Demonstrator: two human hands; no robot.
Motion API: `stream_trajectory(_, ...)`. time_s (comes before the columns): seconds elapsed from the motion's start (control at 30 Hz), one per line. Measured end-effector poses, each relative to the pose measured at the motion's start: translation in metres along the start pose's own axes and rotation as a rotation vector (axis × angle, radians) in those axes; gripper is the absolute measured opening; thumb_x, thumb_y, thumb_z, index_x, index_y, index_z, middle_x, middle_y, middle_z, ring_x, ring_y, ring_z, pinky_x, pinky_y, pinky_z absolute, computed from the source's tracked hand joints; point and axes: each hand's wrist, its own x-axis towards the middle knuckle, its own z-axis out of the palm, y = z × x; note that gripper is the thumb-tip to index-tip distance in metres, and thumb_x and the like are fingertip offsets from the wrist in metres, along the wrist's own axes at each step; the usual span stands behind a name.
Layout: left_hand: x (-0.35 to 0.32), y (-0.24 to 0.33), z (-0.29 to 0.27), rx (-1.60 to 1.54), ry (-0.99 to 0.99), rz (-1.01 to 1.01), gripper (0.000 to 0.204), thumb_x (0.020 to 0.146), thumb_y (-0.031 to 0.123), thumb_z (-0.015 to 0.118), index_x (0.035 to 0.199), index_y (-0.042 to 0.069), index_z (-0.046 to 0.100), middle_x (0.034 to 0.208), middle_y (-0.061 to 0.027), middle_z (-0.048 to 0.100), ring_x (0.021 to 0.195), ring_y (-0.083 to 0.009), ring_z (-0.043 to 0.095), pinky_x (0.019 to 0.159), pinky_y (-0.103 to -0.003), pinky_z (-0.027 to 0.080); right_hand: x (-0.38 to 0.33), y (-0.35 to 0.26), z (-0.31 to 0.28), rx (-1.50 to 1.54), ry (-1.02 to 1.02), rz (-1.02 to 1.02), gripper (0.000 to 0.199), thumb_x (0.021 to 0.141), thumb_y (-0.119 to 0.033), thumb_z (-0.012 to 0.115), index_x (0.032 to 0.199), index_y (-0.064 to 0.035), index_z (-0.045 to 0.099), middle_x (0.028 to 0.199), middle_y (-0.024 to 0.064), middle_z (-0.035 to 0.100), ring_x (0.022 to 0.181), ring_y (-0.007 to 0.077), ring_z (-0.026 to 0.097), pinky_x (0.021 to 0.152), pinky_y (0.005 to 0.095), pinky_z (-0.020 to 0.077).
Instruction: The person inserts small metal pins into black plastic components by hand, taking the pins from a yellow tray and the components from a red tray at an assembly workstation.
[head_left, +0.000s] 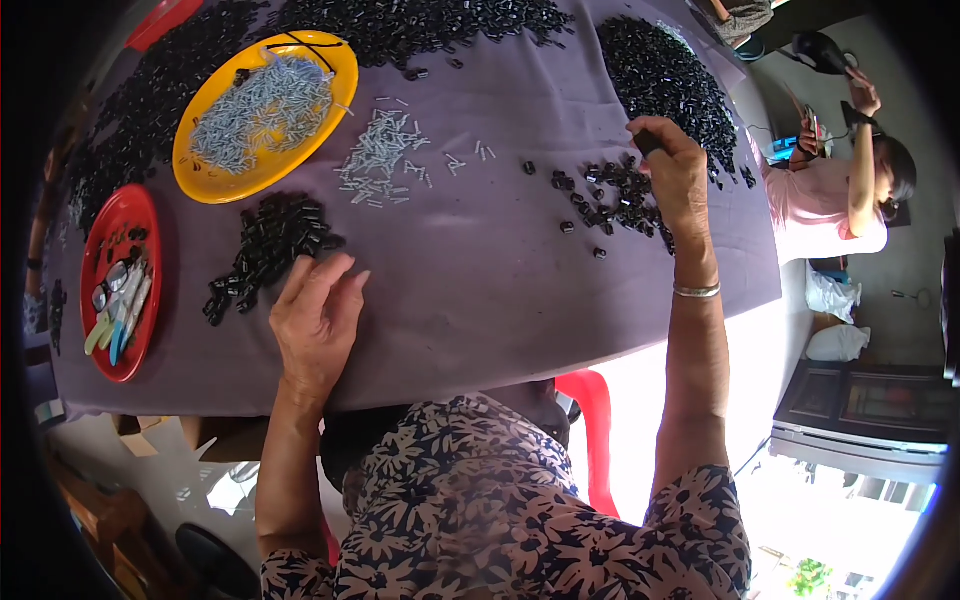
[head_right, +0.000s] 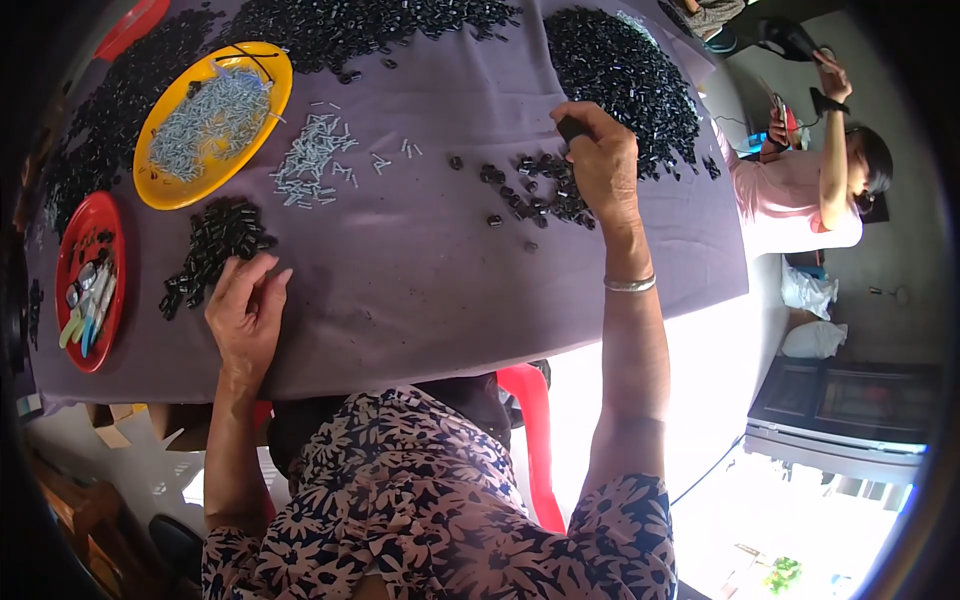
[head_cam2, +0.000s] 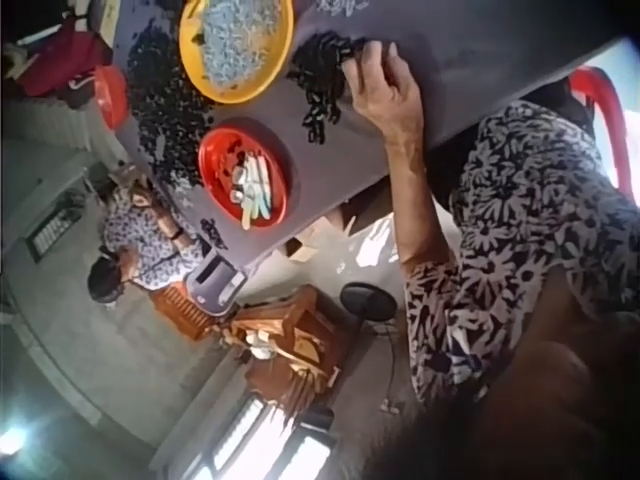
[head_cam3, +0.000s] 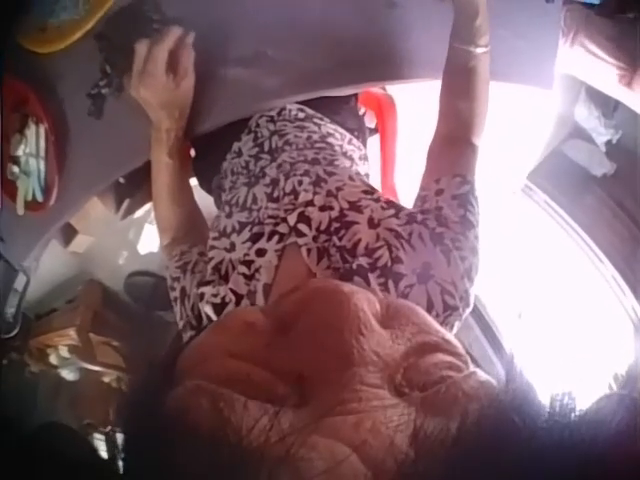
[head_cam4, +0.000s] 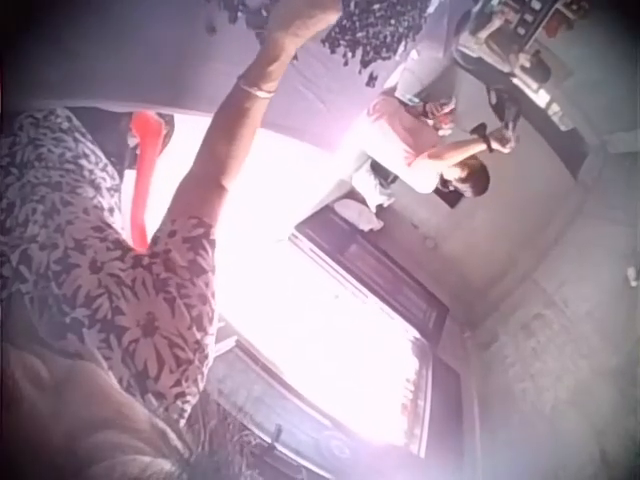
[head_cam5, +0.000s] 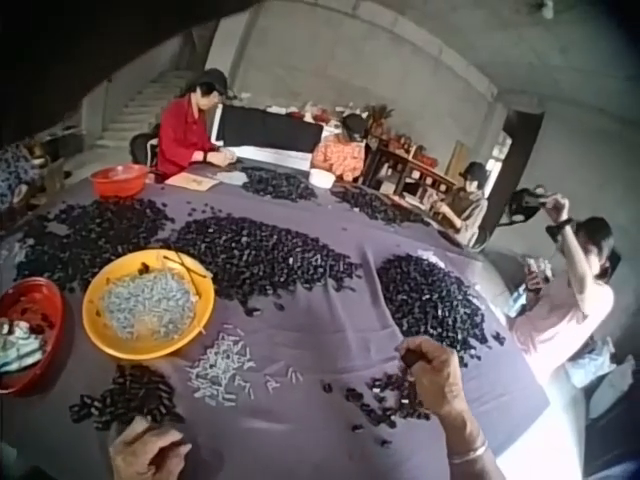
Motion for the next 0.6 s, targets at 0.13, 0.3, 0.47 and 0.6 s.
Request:
stream_trajectory(0.13,-0.003,0.001,0.000,-0.058,-0.105,-0.040,0.028,0.078,-0.004,0.078,0.104,0.002,0.068,0.078,-0.0098,0.064,0.061,-0.0197,0.062,0.055,-0.029,0.049,0.006,0.011,0.000,-0.024,-0.185,0.094,0.031,0.080,0.009,0.050,0.099,-0.0021,0.071,0.083,0.0003,0.067,0.068,0.0072,0.056,0.064,0.0220,0.0477)
stream_trajectory(0.3,-0.003,0.000,0.007,0.008,-0.232,-0.106,0.025,0.079,0.004,0.079,0.101,0.004,0.069,0.092,-0.0130,0.072,0.073,-0.0263,0.071,0.061,-0.031,0.054,-0.001,0.024,0.033,-0.348,-0.341,-0.398,0.032,0.073,0.013,0.055,0.099,-0.0020,0.069,0.086,0.0101,0.069,0.077,0.0227,0.067,0.070,0.0327,0.0530)
stream_trajectory(0.47,-0.004,-0.001,0.008,0.081,-0.223,-0.056,0.023,0.077,0.007,0.079,0.098,0.005,0.069,0.094,-0.0117,0.073,0.073,-0.0292,0.071,0.063,-0.034,0.056,-0.007,0.017,0.050,-0.561,-0.353,-0.600,0.025,0.070,0.009,0.060,0.091,-0.0023,0.068,0.089,0.0109,0.066,0.086,0.0311,0.066,0.080,0.0398,0.0538)
stream_trajectory(0.6,-0.005,-0.001,0.008,0.074,-0.238,-0.055,0.023,0.077,0.007,0.080,0.098,0.006,0.069,0.091,-0.0110,0.073,0.072,-0.0285,0.071,0.062,-0.034,0.056,0.000,0.006,0.053,-0.829,-0.456,-0.596,0.020,0.069,0.004,0.065,0.087,-0.0040,0.068,0.086,0.0116,0.067,0.085,0.0318,0.066,0.077,0.0417,0.0542)
